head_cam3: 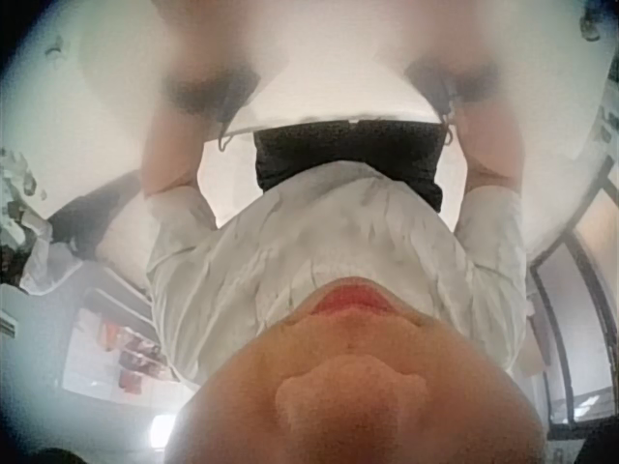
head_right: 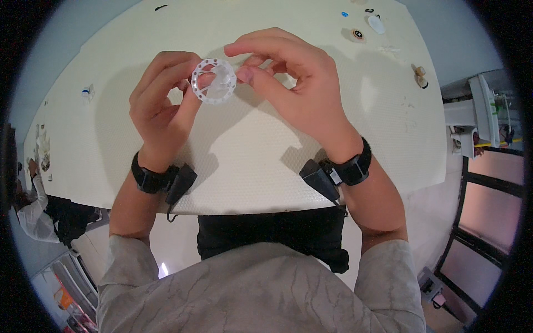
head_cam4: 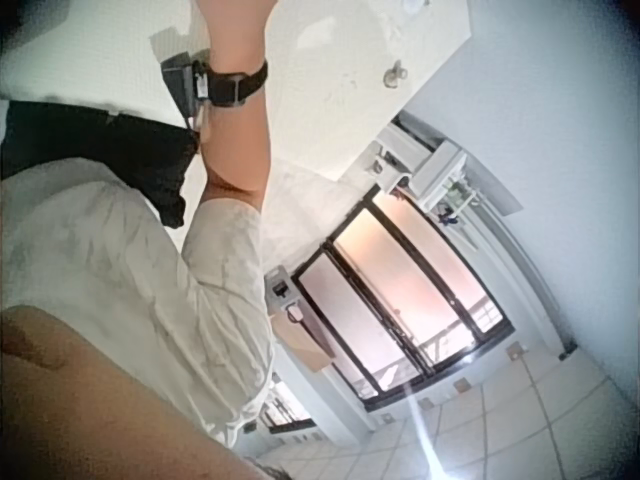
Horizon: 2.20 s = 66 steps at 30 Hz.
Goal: The recorder is assembling small plastic and metal components at a white table.
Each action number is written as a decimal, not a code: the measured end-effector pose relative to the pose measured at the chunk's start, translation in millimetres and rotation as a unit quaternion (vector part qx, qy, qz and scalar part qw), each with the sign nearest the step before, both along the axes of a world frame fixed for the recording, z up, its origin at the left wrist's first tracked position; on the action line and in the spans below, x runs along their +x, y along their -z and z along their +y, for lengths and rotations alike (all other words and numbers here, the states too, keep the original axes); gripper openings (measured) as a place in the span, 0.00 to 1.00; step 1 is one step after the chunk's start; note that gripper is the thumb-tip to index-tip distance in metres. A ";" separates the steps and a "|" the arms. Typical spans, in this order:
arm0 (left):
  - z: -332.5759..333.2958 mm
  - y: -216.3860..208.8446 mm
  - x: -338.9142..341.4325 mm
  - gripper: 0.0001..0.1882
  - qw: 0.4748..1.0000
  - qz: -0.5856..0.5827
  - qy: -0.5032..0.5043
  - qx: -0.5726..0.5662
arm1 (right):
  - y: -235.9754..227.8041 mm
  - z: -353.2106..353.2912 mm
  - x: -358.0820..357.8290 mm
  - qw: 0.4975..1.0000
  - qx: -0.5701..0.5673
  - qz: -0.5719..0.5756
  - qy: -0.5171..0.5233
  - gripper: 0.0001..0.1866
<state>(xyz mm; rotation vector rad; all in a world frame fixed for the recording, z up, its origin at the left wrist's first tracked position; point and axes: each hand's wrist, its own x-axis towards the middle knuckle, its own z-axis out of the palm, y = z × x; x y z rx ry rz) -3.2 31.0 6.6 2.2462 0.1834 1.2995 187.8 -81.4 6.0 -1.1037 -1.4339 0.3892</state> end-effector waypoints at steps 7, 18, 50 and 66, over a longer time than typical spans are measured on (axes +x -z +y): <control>-1.0 1.0 -0.9 0.08 0.999 -0.027 -0.034 0.025 | -2.8 -1.3 -3.4 1.000 0.009 -0.019 -0.013 0.13; -2.3 -2.0 3.2 0.10 0.999 -0.046 0.003 0.018 | -3.3 -0.5 -2.0 0.995 0.066 -0.069 0.015 0.13; 8.7 4.5 0.6 0.09 0.995 0.006 0.073 -0.065 | -0.8 -1.8 7.1 0.998 -0.019 -0.036 -0.041 0.10; -8.9 3.6 1.0 0.15 0.999 -0.023 0.002 -0.043 | -6.7 -8.7 1.2 0.989 0.064 -0.123 0.045 0.14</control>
